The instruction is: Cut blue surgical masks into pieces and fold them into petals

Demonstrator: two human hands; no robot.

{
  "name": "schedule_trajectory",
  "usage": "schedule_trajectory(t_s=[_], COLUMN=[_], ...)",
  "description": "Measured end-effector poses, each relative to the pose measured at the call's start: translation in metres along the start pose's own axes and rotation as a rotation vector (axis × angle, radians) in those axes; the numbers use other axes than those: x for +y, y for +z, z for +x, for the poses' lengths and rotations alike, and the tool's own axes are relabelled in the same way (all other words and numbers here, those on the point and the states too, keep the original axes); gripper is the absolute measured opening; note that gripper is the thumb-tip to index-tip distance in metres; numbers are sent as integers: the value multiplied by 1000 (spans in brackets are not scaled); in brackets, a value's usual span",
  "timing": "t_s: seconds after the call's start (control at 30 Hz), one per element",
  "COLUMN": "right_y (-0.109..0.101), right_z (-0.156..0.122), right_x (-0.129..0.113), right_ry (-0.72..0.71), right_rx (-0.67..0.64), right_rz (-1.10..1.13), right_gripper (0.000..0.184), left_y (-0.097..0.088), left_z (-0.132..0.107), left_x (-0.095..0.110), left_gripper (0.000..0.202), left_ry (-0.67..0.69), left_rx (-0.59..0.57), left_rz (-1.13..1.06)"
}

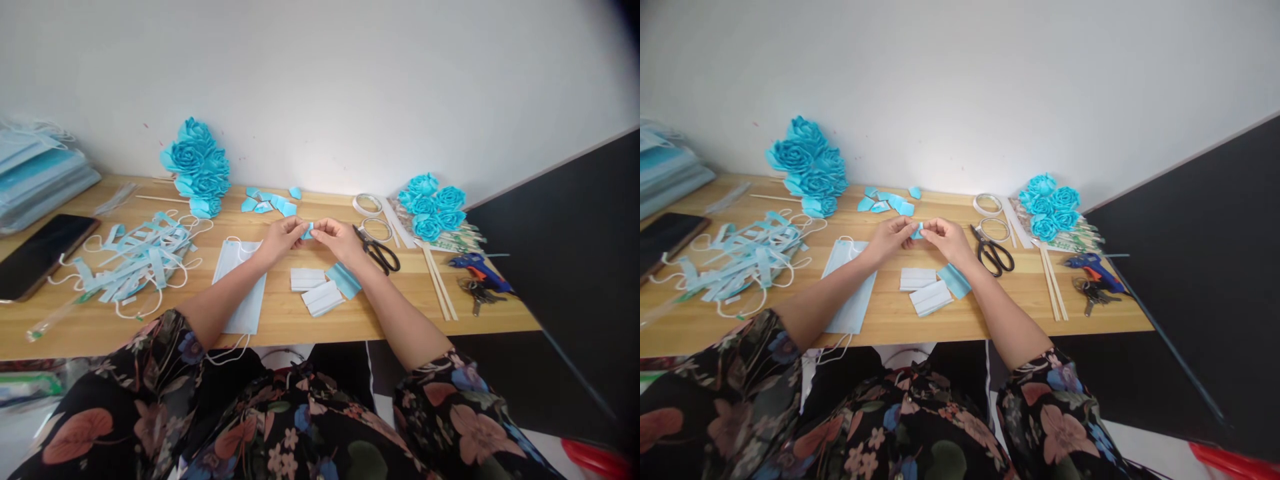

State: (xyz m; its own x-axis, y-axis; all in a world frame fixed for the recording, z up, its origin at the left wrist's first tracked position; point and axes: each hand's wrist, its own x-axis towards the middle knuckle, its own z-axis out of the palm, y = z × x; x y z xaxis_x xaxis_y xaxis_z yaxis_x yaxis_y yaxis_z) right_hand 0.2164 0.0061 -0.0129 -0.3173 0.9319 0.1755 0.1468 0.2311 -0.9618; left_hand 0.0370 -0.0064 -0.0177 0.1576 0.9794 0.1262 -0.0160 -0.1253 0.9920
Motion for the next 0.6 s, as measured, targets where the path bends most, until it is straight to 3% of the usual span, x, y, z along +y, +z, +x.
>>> schedule_trajectory(t_s=[0.6], right_y=[3], right_z=[2], right_x=[-4], right_ry=[-32], right_rx=[8], right_rz=[-90], right_gripper=[24], left_y=[-3], left_z=[0], left_x=[1], left_gripper=[39], left_ry=[-21], left_rx=[-29], left_rz=[124])
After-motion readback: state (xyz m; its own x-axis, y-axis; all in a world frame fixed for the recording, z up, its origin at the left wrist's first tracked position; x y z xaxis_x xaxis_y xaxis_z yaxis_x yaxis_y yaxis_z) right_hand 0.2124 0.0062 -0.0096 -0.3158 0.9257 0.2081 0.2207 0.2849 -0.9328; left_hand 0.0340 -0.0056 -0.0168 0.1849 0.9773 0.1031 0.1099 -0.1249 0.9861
